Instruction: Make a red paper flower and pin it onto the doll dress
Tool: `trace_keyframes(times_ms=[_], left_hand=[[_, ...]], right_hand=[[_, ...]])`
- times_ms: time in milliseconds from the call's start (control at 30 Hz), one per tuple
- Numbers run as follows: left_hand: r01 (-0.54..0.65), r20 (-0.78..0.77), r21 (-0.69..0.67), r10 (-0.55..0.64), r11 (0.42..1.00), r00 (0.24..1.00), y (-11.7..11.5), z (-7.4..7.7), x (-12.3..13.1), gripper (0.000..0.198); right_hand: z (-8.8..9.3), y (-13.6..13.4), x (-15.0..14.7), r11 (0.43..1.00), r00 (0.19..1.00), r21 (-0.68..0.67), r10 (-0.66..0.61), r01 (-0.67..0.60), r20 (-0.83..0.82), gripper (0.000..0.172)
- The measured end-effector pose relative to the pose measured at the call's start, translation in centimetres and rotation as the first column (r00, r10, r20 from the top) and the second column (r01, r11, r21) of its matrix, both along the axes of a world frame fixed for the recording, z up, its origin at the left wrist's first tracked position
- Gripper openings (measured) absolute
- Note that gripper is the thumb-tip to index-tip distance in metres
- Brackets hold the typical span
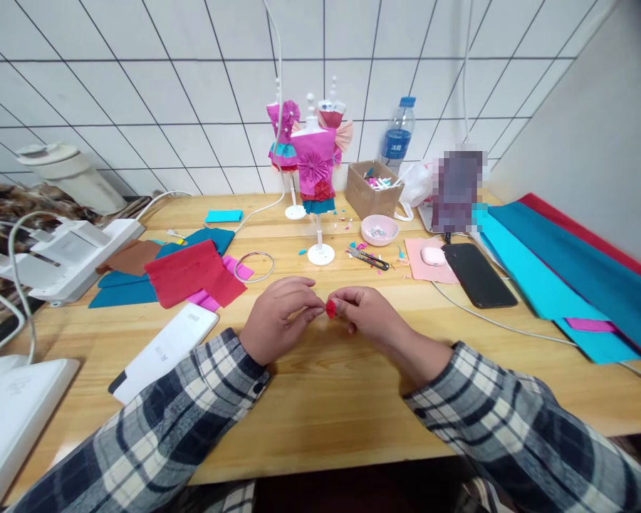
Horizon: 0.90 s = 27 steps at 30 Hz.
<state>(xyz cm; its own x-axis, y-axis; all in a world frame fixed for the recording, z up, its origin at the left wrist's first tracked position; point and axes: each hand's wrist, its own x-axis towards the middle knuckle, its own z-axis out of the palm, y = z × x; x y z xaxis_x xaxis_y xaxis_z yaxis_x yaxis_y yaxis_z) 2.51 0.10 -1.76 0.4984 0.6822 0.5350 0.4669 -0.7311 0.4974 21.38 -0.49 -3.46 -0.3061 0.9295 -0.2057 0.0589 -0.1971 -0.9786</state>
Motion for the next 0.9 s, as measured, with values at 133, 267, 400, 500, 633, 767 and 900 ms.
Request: trace_keyframes(times_ms=[133,267,400,500,633,767,900], left_hand=[[0.213,-0.286,0.232,-0.143,0.949,0.947,0.5,0.4,-1.0,0.014],[0.282,-0.422,0.216,-0.171,0.935,0.89,0.6,0.5,-0.9,0.019],[0.205,-0.43,0.13,-0.131,0.97,0.893,0.3,0.4,-0.3,0.018],[0.108,-0.402,0.098,-0.06,0.989,0.914,0.1,0.4,0.2,0.016],[0.021,-0.364,0.023,-0.011,1.0,0.931,-0.1,0.4,0.6,0.014],[-0.13,-0.184,-0.201,0.093,0.971,0.979,-0.4,0.1,1.1,0.013],[-0.068,0.168,-0.663,0.237,0.745,0.957,-0.8,-0.2,1.6,0.016]], right_hand=[[-0.3,0.5,0.9,0.992,0.979,0.028,0.117,-0.124,0.17,0.024],[0.3,0.5,1.1,0.943,0.913,0.267,0.077,-0.196,0.4,0.011],[0.7,-0.1,0.8,0.834,0.845,0.497,-0.075,-0.238,0.53,0.016],[0.8,-0.8,0.5,0.767,0.812,0.594,-0.174,-0.242,0.556,0.016],[0.8,-1.5,0.1,0.644,0.74,0.711,-0.325,-0.283,0.589,0.015],[1.1,-2.1,-0.1,0.522,0.676,0.78,-0.438,-0.345,0.593,0.02],[1.7,-2.8,0.0,0.378,0.582,0.826,-0.587,-0.419,0.563,0.017]])
